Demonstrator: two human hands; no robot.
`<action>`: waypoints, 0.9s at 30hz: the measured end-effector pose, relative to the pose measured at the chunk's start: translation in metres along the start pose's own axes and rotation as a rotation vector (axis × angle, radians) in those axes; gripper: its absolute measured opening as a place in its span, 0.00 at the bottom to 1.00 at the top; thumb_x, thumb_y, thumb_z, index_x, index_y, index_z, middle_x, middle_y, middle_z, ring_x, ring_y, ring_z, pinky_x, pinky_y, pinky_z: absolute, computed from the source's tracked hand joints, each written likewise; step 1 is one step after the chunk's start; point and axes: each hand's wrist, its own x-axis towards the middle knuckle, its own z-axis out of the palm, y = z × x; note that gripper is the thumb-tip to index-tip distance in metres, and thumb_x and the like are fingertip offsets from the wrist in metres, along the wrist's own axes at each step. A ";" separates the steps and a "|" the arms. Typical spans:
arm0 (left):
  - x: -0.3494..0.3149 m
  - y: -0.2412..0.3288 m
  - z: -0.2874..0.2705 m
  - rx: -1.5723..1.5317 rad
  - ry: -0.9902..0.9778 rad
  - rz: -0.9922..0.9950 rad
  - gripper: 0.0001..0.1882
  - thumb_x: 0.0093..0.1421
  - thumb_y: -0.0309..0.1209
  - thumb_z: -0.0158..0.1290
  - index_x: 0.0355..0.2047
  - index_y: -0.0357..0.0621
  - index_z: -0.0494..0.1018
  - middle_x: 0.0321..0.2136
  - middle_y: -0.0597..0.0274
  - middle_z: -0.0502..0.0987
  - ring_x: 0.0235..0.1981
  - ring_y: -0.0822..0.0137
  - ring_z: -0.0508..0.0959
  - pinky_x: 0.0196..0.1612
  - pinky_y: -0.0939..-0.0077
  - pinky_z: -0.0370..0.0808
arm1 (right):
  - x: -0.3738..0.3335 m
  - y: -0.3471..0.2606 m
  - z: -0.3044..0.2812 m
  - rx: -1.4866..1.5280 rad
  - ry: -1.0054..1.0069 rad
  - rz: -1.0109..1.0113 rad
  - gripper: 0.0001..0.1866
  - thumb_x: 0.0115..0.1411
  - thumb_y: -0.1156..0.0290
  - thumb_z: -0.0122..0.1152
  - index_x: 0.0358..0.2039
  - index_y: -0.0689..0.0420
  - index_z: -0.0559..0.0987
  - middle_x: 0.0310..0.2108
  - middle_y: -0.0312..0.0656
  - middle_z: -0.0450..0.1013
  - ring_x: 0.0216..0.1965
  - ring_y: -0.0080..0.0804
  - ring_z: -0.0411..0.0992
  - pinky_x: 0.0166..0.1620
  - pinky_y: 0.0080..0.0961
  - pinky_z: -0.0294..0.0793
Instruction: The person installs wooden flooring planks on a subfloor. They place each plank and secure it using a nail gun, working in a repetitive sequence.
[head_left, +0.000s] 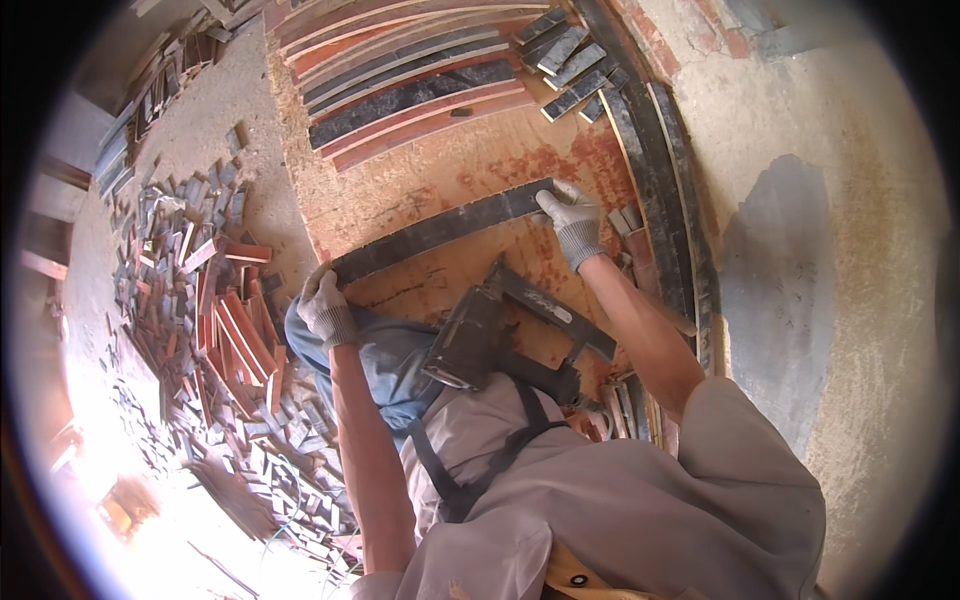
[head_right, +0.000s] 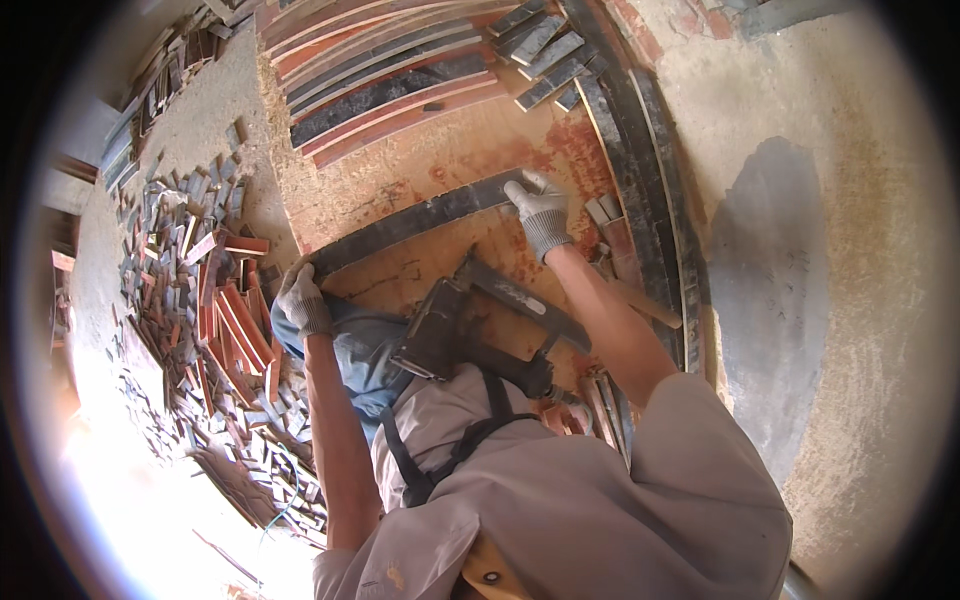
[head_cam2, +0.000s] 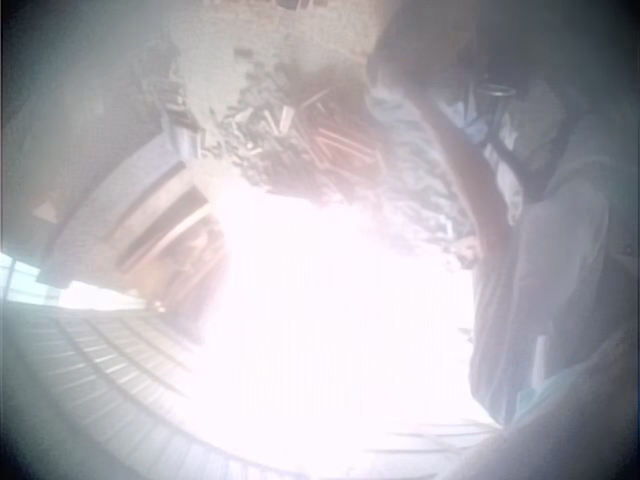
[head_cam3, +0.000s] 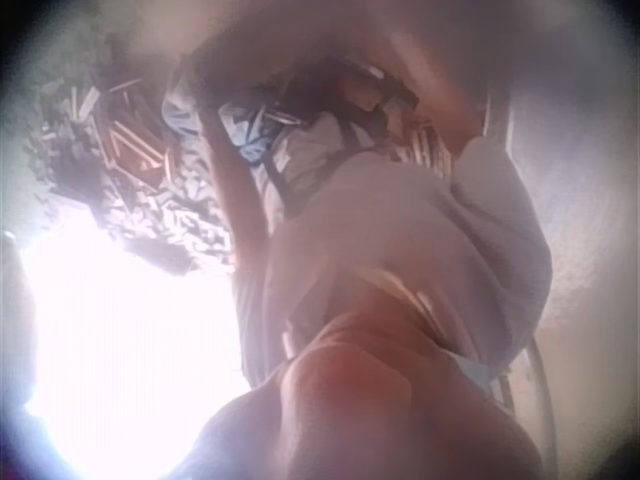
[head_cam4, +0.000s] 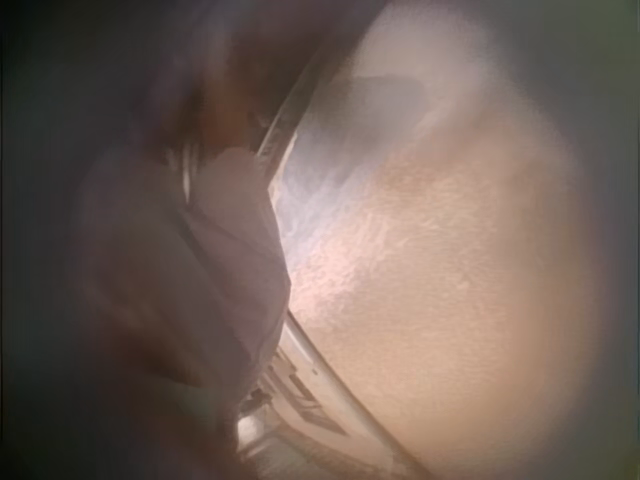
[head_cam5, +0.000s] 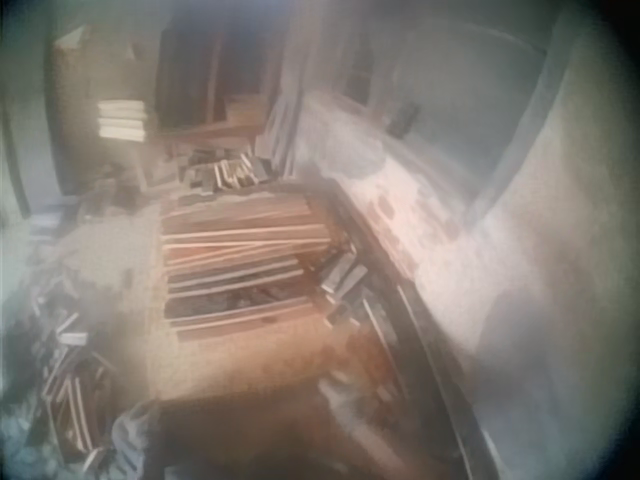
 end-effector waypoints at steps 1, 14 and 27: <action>-0.002 0.001 -0.002 0.008 -0.025 0.045 0.13 0.62 0.28 0.63 0.45 0.34 0.84 0.36 0.59 0.86 0.33 0.71 0.82 0.37 0.79 0.80 | -0.003 0.001 0.004 0.025 0.005 -0.018 0.25 0.64 0.75 0.68 0.60 0.69 0.75 0.45 0.43 0.81 0.35 0.24 0.80 0.35 0.23 0.84; -0.026 0.008 -0.012 0.014 -0.079 -0.071 0.19 0.57 0.23 0.66 0.48 0.27 0.81 0.37 0.57 0.85 0.34 0.72 0.82 0.40 0.80 0.79 | -0.028 0.018 -0.008 -0.094 0.121 -0.095 0.18 0.61 0.74 0.71 0.50 0.69 0.82 0.41 0.39 0.81 0.38 0.19 0.76 0.44 0.17 0.77; -0.031 0.013 -0.008 -0.018 -0.016 -0.100 0.19 0.56 0.20 0.68 0.48 0.28 0.81 0.40 0.55 0.84 0.37 0.69 0.83 0.42 0.78 0.83 | -0.035 0.013 -0.006 -0.117 0.146 -0.008 0.20 0.63 0.75 0.71 0.53 0.69 0.81 0.44 0.42 0.82 0.40 0.22 0.78 0.46 0.19 0.78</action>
